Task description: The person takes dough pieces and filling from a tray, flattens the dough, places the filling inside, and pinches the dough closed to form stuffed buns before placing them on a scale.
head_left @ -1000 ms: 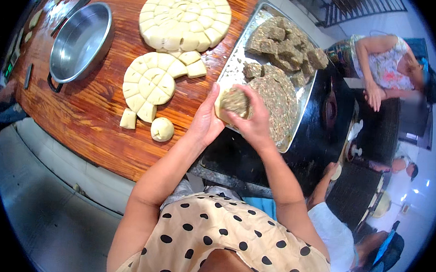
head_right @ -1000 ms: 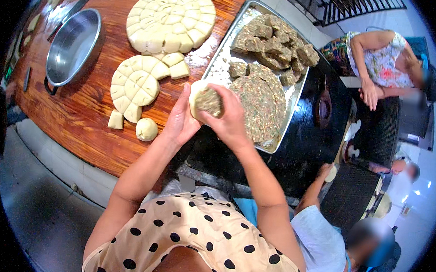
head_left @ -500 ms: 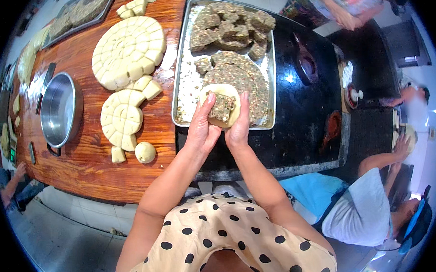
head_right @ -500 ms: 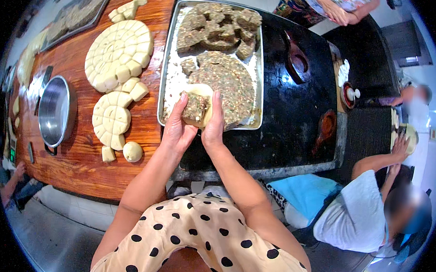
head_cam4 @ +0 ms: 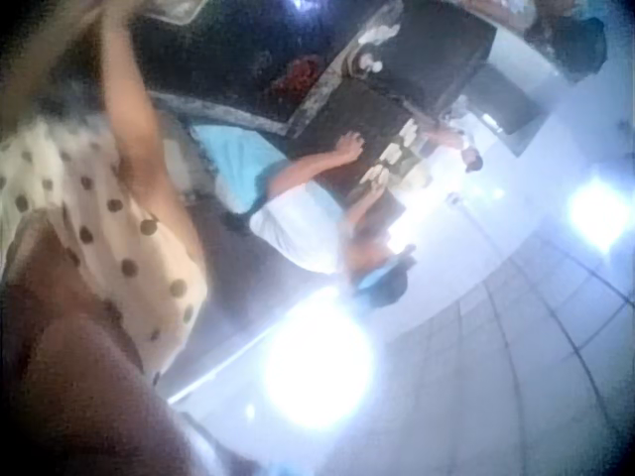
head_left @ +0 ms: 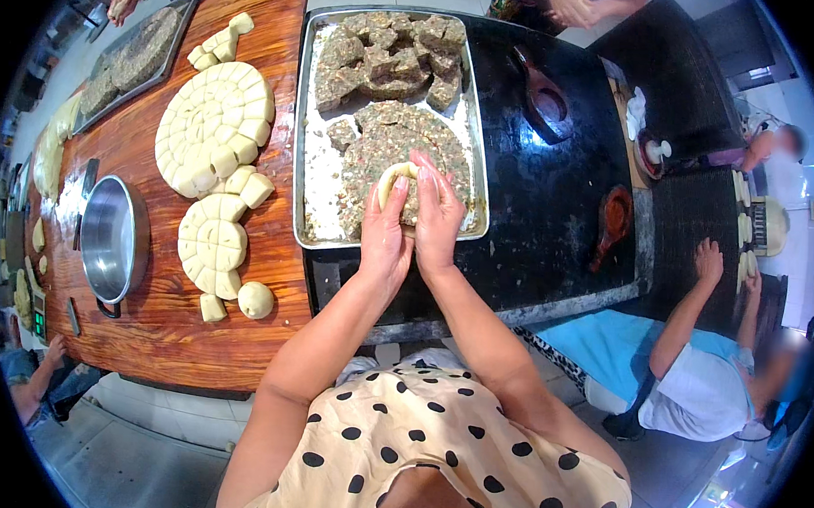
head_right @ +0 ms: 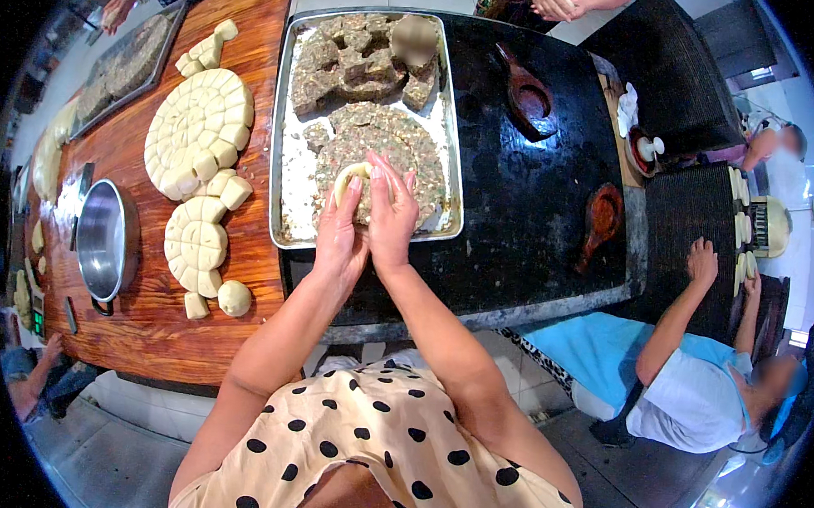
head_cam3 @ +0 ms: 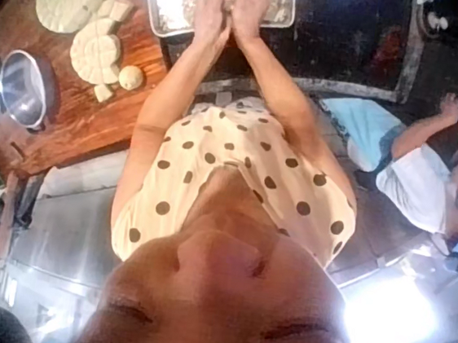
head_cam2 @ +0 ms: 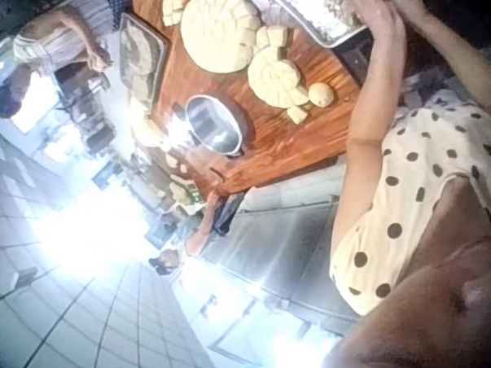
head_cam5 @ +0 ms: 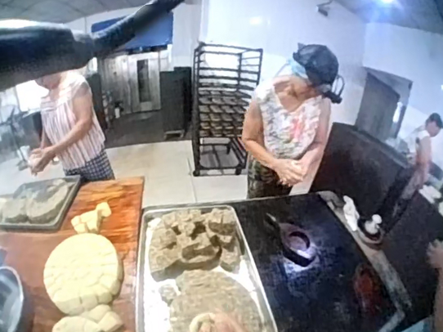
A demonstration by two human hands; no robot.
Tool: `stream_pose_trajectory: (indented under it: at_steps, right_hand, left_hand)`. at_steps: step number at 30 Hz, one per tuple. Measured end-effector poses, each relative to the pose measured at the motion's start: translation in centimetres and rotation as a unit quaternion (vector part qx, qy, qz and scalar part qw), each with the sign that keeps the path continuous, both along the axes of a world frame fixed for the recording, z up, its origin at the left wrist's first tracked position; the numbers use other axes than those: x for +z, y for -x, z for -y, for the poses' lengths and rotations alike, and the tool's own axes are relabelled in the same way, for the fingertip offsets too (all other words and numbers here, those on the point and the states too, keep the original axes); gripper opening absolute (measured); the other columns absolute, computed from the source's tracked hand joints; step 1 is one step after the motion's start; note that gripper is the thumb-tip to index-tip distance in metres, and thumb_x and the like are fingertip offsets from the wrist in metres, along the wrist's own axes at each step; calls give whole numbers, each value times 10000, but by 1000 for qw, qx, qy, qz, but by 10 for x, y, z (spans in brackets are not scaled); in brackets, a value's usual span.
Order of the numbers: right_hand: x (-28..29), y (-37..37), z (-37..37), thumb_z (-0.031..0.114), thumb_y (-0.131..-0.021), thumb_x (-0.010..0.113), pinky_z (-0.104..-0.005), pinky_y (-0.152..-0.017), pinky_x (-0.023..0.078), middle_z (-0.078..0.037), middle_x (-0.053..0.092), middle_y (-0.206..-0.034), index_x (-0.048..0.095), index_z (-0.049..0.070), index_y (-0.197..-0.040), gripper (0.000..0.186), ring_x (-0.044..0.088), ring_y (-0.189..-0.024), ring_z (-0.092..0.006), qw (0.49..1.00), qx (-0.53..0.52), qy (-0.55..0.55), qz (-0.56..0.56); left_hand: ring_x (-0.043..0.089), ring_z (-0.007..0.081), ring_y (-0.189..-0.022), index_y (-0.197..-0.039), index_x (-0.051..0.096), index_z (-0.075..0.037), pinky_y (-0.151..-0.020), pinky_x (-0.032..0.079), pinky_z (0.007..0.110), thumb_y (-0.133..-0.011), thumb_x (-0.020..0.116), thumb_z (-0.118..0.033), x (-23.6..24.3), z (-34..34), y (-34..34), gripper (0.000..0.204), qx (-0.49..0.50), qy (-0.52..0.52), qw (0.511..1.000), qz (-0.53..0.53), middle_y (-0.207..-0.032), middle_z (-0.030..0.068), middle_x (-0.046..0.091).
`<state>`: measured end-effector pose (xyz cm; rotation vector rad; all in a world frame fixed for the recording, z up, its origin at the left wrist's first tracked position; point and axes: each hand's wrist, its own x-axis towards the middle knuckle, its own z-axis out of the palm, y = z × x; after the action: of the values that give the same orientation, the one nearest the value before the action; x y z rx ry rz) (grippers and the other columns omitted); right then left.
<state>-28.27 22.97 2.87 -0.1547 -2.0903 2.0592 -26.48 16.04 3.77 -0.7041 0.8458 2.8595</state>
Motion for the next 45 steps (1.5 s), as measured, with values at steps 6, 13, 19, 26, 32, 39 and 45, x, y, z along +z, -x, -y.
stream_pose_trajectory:
  at_steps: [6,13,19,26,32,39,45]
  right_hand:
    - [-19,13,-30,269,-960,617,-305,-1001,418,-118,646,-1221,622,-19,-1223,390,600,-1121,-186,975,95,92,178]
    - [-53,-2,-10,154,-955,578,-322,-868,496,-128,716,-1024,680,-27,-1077,240,662,-958,-190,998,-49,7,45]
    - [-34,-10,-2,204,-996,540,-306,-988,420,-90,647,-1174,627,-21,-1164,294,578,-1125,-179,967,-108,202,109]
    - [-21,-10,-21,331,-1023,491,-306,-1000,410,-101,656,-1167,631,-26,-1179,413,587,-1107,-174,957,64,238,151]
    - [-36,-14,10,218,-966,577,-326,-838,501,-91,729,-985,725,0,-1009,267,661,-932,-169,998,13,-1,54]
    - [-9,-12,11,241,-1002,538,-302,-906,463,-73,694,-1008,693,2,-1014,286,619,-957,-162,958,-38,278,52]
    - [7,-22,37,169,-965,597,-323,-951,447,-73,707,-996,681,-1,-975,190,637,-929,-152,992,-63,109,-8]
  left_hand:
    - [584,175,-1079,-1330,487,-101,-914,502,356,-1008,496,-449,-2,5,9,474,-157,76,981,80,-1197,77,582]
    - [585,121,-925,-1252,564,-41,-871,484,313,-1033,430,-449,-52,1,15,482,-195,343,919,-4,-1060,49,641]
    - [621,146,-954,-1144,600,-90,-806,514,319,-978,462,-574,-16,18,17,530,-217,111,965,96,-1057,53,637]
    - [598,165,-1011,-1224,590,-35,-883,472,318,-999,469,-509,-30,9,-3,538,-104,158,974,128,-1144,76,626]
    - [623,297,-714,-902,664,79,-683,456,449,-1019,373,-517,-62,27,7,673,-182,482,849,120,-768,207,656]
    - [675,299,-950,-1183,610,10,-826,517,421,-993,334,-617,13,33,13,711,-159,299,940,44,-1019,204,669]
    - [591,142,-988,-1252,556,-43,-862,493,306,-1023,483,-405,-5,25,-15,434,-56,209,976,-33,-1122,62,613]
